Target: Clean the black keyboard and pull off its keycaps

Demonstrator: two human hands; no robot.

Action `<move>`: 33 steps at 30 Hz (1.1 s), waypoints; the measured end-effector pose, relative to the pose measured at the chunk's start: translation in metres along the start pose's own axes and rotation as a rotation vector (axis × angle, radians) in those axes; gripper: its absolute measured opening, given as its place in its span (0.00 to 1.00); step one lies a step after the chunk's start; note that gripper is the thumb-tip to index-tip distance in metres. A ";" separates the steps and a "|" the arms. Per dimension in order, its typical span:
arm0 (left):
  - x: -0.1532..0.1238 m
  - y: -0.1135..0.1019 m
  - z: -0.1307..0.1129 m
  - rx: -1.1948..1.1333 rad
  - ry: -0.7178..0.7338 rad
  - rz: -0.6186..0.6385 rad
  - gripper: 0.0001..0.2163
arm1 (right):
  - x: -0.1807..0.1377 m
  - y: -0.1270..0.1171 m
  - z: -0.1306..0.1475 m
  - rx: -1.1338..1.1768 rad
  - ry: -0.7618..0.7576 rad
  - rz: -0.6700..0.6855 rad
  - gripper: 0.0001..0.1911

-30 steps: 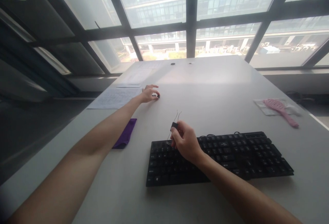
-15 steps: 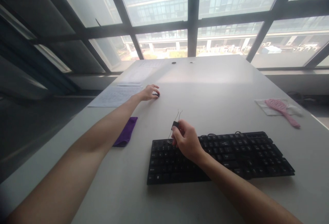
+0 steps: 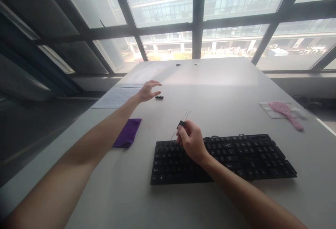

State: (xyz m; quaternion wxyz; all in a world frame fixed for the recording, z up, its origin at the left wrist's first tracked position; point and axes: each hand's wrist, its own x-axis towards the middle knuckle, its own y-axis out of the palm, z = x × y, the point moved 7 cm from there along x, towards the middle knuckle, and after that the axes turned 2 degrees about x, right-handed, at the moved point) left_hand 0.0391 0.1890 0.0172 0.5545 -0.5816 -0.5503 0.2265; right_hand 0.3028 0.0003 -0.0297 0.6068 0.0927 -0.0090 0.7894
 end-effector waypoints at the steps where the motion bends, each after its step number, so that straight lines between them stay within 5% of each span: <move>1: -0.008 -0.010 -0.014 -0.007 0.008 -0.072 0.17 | 0.001 -0.003 0.003 0.005 -0.016 -0.030 0.15; 5: -0.064 -0.024 -0.092 -0.097 0.025 -0.199 0.12 | 0.005 -0.017 0.014 -0.047 -0.086 -0.074 0.14; 8: -0.117 -0.002 -0.152 -0.205 0.067 -0.062 0.13 | 0.004 -0.022 0.017 -0.159 -0.122 -0.012 0.11; 11: -0.159 0.021 -0.185 -0.229 0.061 0.022 0.15 | 0.001 -0.022 0.013 -0.261 -0.121 0.056 0.09; 15: -0.181 0.039 -0.192 -0.247 0.024 0.050 0.15 | -0.001 -0.014 0.008 -0.330 -0.143 0.142 0.09; 26: -0.184 0.049 -0.189 -0.389 -0.032 0.071 0.13 | 0.002 -0.002 0.000 -0.380 -0.111 0.227 0.09; 33: -0.181 0.036 -0.201 -0.407 0.048 0.081 0.06 | -0.009 0.006 0.012 -0.543 -0.302 0.286 0.10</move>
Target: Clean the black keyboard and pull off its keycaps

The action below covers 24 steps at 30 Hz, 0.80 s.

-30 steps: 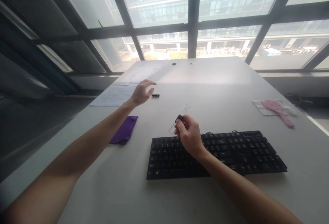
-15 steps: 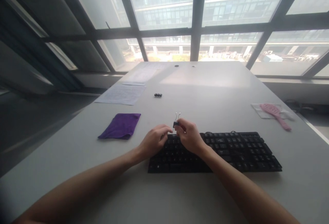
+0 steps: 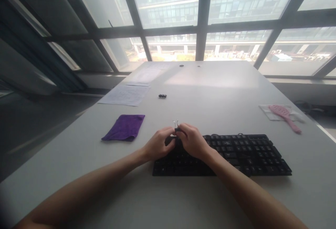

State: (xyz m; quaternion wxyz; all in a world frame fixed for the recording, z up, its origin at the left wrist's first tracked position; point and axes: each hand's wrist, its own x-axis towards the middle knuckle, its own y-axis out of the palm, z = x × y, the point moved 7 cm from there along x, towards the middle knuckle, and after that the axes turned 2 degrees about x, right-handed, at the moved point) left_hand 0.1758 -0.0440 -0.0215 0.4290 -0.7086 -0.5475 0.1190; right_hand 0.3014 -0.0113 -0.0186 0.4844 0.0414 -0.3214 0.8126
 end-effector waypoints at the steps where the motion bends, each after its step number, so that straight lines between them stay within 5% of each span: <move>1: 0.001 0.000 -0.001 0.002 0.003 0.005 0.05 | -0.001 0.001 0.002 -0.007 -0.023 0.010 0.10; 10: 0.009 0.013 0.009 -0.008 -0.053 0.077 0.06 | -0.004 0.001 0.006 -0.010 -0.111 0.001 0.09; 24: 0.002 0.017 0.004 0.167 0.047 -0.036 0.12 | -0.011 0.002 0.002 -0.035 -0.176 -0.037 0.11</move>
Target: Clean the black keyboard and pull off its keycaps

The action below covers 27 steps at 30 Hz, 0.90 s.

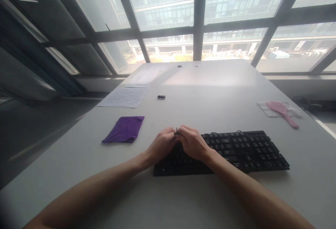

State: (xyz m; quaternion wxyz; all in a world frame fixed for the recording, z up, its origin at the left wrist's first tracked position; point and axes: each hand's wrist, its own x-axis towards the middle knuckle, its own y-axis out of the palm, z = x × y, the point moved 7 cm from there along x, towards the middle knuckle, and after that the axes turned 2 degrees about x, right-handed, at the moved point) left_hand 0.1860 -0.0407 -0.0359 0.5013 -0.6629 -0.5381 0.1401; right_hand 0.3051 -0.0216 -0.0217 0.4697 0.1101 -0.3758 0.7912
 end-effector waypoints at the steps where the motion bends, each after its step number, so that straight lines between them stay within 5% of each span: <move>1: 0.000 0.000 0.000 0.002 0.000 -0.001 0.12 | 0.000 0.000 0.000 -0.002 -0.002 0.000 0.11; 14: -0.002 -0.008 -0.005 -0.050 0.002 -0.052 0.08 | 0.001 -0.010 0.006 0.043 -0.019 -0.098 0.10; 24: -0.007 -0.023 -0.006 -0.190 0.106 -0.241 0.11 | 0.001 -0.017 -0.005 0.107 0.152 -0.203 0.09; 27: -0.006 -0.024 -0.011 -0.150 0.176 -0.214 0.11 | 0.000 -0.016 -0.012 0.162 0.243 -0.219 0.09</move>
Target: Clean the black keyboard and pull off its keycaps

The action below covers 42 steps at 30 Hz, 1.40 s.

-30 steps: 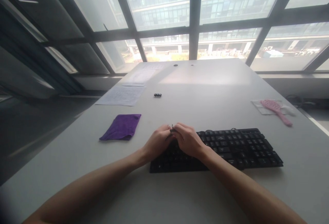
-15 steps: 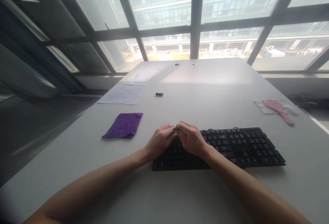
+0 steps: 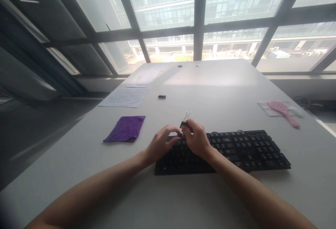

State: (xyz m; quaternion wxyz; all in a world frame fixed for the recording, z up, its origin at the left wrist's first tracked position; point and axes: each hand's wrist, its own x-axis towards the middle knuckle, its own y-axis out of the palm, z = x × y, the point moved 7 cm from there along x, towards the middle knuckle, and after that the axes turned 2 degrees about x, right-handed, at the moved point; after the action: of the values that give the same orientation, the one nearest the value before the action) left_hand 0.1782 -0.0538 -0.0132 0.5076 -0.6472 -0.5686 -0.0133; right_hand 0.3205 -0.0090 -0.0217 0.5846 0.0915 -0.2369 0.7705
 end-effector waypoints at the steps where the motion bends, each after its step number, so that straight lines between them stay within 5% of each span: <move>1: 0.001 0.001 -0.002 0.026 0.026 0.032 0.10 | 0.000 0.000 -0.002 0.015 0.029 -0.002 0.10; 8: 0.006 0.005 -0.007 0.191 0.060 0.113 0.09 | 0.003 0.002 -0.005 0.056 0.106 0.020 0.11; 12: 0.010 0.001 0.002 0.063 -0.047 0.078 0.05 | 0.005 0.003 -0.009 0.097 0.150 0.027 0.12; 16: 0.024 -0.016 0.049 -0.040 -0.245 -0.034 0.05 | 0.007 0.001 -0.015 0.172 0.198 -0.047 0.11; 20: 0.048 -0.036 0.123 0.242 -0.433 -0.088 0.05 | 0.008 0.003 -0.016 0.189 0.189 -0.025 0.11; 25: 0.076 -0.036 0.195 0.469 -0.620 0.045 0.06 | 0.007 0.004 -0.015 0.169 0.184 -0.016 0.12; 34: 0.112 -0.034 0.240 0.559 -0.553 0.231 0.07 | 0.008 0.004 -0.016 0.187 0.203 0.006 0.12; 42: 0.123 -0.036 0.257 0.575 -0.528 0.287 0.06 | 0.008 0.005 -0.015 0.197 0.214 0.025 0.12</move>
State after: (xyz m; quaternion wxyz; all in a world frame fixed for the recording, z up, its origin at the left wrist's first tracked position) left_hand 0.0509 0.2018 -0.0410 0.5013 -0.5330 -0.5637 0.3832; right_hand 0.3158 0.0043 -0.0328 0.5851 0.0628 -0.0975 0.8026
